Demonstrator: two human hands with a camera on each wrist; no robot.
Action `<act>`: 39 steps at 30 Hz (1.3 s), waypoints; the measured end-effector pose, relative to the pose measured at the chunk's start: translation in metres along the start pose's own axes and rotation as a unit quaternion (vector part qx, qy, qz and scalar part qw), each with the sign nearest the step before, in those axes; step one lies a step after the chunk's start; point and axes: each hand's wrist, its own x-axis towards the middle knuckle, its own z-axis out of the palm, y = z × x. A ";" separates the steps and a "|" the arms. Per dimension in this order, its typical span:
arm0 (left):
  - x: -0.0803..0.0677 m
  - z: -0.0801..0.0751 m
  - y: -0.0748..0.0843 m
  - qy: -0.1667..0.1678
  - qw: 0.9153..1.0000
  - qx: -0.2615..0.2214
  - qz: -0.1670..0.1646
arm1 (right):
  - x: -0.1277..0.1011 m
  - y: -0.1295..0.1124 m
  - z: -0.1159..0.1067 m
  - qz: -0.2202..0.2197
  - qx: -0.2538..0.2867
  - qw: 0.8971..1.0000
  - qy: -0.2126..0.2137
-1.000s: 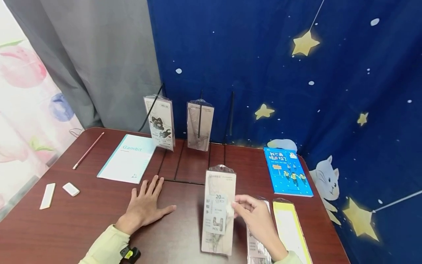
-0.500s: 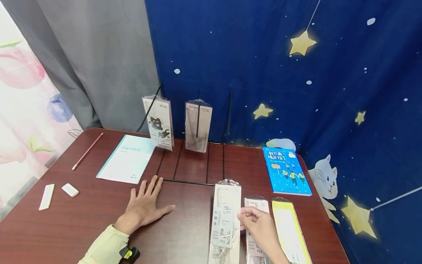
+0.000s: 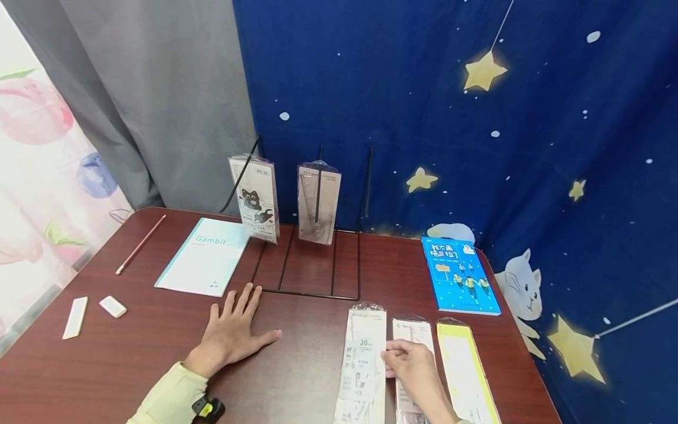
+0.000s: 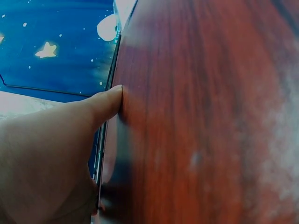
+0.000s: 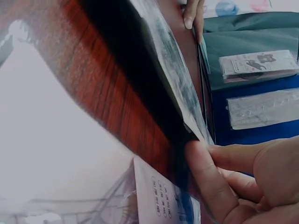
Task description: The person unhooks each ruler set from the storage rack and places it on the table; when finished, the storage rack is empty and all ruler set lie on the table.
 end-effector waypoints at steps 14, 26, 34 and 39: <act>0.000 0.001 -0.002 0.003 1.000 -0.002 -0.002 | 0.001 -0.018 -0.007 -0.008 -0.120 0.993 -0.016; 0.004 0.013 -0.005 0.023 1.000 -0.006 0.006 | 0.050 -0.092 -0.018 -0.229 -0.147 0.962 -0.032; 0.002 0.007 -0.001 0.017 1.000 -0.009 0.006 | 0.109 -0.134 -0.002 -0.259 -0.072 0.963 -0.010; 0.002 0.003 0.000 0.006 1.000 -0.006 -0.005 | 0.145 -0.151 0.012 -0.270 -0.006 0.963 0.000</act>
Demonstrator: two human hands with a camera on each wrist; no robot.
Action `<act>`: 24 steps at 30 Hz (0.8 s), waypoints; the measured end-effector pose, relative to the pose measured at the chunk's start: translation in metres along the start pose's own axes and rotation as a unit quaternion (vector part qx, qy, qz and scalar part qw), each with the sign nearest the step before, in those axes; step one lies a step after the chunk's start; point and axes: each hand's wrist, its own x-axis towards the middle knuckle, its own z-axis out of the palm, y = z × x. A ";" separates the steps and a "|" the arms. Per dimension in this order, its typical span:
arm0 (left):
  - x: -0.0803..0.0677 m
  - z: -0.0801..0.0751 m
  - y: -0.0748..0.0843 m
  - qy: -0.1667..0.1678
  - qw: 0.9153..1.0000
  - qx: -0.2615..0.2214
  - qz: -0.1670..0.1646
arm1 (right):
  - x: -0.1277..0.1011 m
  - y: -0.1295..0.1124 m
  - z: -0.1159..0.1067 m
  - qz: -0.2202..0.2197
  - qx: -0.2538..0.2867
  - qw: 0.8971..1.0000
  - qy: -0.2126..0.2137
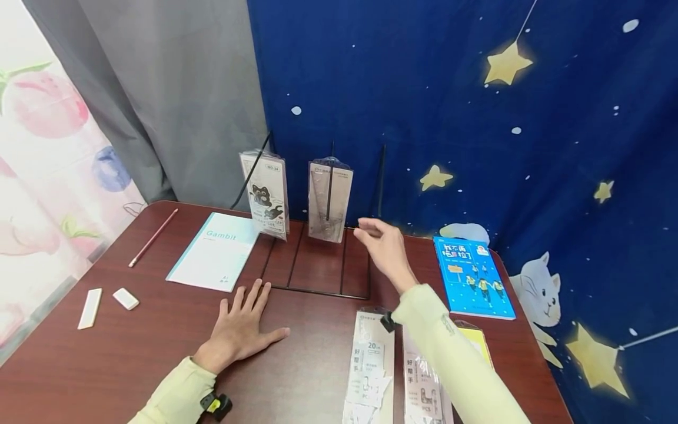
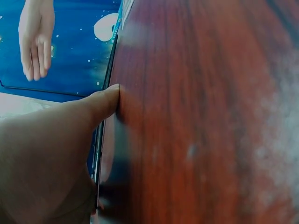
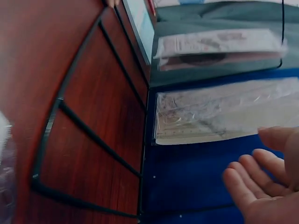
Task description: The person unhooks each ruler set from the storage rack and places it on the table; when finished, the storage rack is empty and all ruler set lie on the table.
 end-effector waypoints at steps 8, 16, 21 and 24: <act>0.003 0.011 -0.005 0.009 1.000 0.018 0.001 | 0.047 -0.003 0.015 -0.005 0.086 0.996 0.001; 0.004 0.013 -0.005 0.026 0.999 0.027 0.009 | 0.056 -0.016 0.021 -0.015 0.033 0.999 0.019; 0.003 0.010 -0.004 0.020 1.000 0.022 0.007 | 0.051 -0.018 0.021 -0.020 0.043 0.999 0.008; 0.001 0.006 -0.003 0.014 1.000 0.018 0.004 | 0.045 -0.020 0.021 -0.027 0.049 0.998 -0.004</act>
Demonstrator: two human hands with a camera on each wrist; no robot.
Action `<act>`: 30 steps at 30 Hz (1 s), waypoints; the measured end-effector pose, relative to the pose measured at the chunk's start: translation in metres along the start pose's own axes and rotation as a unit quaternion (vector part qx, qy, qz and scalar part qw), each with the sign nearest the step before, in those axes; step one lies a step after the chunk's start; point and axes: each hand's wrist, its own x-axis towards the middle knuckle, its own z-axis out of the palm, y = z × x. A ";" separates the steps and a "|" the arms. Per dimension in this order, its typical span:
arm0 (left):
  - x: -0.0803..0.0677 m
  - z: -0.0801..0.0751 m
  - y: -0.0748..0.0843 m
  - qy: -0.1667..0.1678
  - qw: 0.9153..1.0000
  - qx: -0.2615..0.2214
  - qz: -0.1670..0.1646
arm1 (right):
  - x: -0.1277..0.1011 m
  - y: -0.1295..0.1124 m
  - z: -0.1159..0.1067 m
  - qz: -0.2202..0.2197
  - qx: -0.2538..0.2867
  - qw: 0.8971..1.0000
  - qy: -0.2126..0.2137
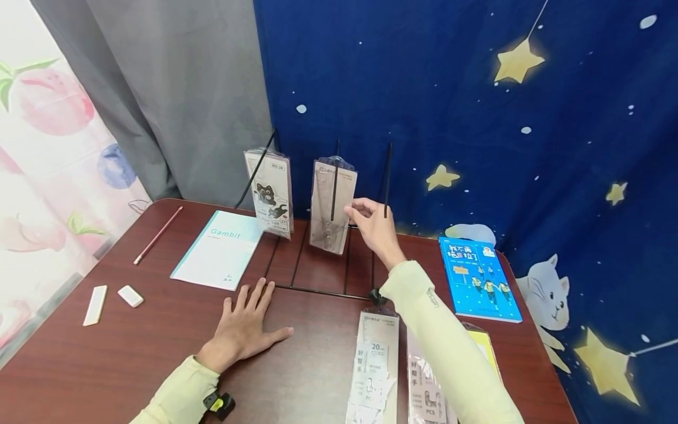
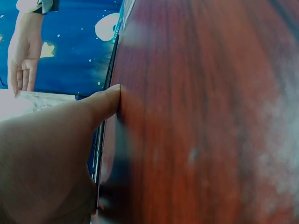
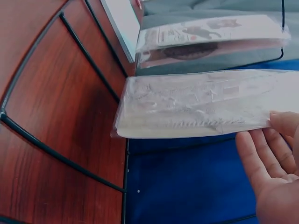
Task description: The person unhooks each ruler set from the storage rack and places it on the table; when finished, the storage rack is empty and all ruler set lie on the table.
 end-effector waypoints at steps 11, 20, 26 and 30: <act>-0.001 -0.002 0.003 -0.009 1.000 -0.002 -0.004 | -0.037 -0.009 -0.006 -0.012 -0.029 0.999 -0.007; 0.000 -0.003 0.004 -0.001 1.000 -0.012 -0.004 | -0.073 -0.017 -0.007 -0.003 -0.009 1.000 -0.028; 0.000 -0.005 0.006 -0.005 1.000 -0.004 -0.004 | -0.098 -0.022 -0.013 0.011 -0.012 0.999 -0.042; -0.001 -0.008 0.007 -0.016 1.000 -0.003 -0.007 | -0.113 -0.023 -0.016 0.015 -0.014 0.998 -0.052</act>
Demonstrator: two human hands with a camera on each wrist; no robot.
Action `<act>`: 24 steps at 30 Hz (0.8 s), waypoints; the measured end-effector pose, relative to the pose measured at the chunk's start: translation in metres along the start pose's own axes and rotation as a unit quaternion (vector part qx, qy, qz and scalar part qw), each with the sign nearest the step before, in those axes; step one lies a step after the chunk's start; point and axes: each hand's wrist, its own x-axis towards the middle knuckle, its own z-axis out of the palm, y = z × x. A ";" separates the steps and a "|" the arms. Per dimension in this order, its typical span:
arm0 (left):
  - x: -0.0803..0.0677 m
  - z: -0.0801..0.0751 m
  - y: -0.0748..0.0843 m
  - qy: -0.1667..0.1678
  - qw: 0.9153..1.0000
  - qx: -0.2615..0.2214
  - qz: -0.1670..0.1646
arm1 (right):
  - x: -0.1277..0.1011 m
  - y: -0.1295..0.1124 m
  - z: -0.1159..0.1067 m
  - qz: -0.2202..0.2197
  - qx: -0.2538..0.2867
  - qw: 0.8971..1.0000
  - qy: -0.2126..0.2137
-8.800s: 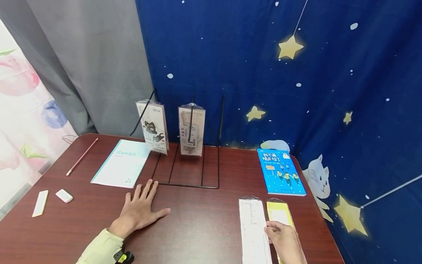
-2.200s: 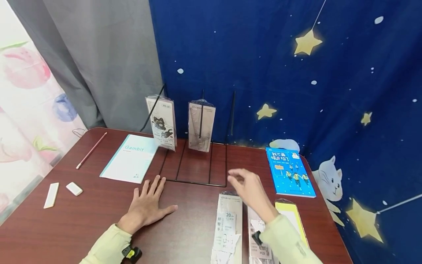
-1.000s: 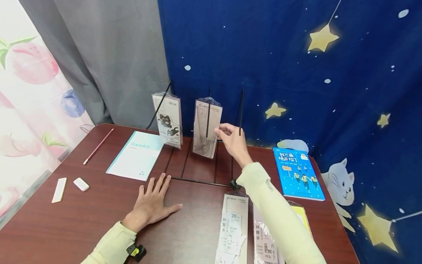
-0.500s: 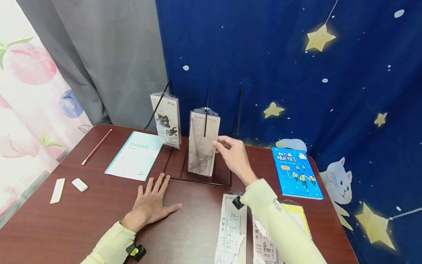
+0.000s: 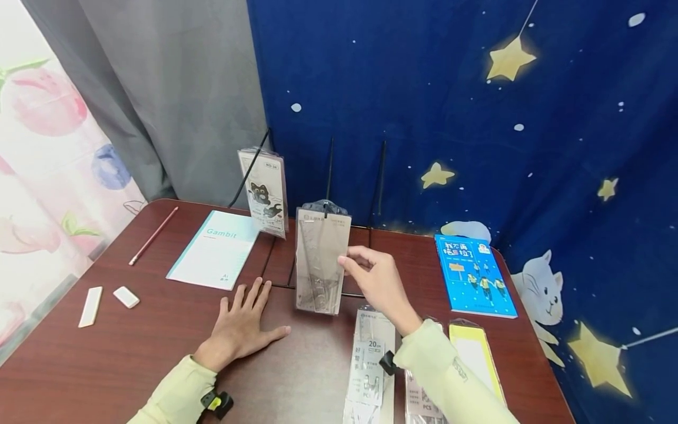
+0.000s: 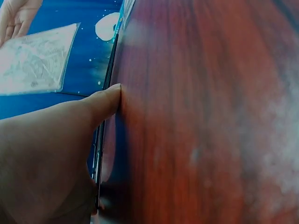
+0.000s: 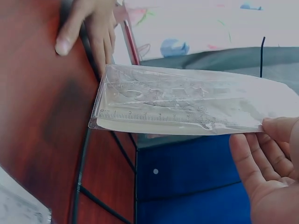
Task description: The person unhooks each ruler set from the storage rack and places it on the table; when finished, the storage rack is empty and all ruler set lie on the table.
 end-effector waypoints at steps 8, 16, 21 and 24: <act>-0.001 -0.002 0.001 -0.013 1.000 -0.001 -0.005 | -0.025 -0.005 0.002 -0.001 0.003 1.000 -0.011; 0.002 0.002 -0.003 -0.006 1.000 0.006 0.004 | -0.051 -0.012 0.013 0.004 0.021 0.999 -0.044; 0.002 0.007 -0.006 0.003 1.000 0.007 0.010 | -0.071 -0.003 0.022 0.031 0.024 0.997 -0.072; 0.001 0.003 -0.004 -0.009 1.000 0.004 0.005 | -0.080 0.005 0.027 0.048 0.017 0.995 -0.083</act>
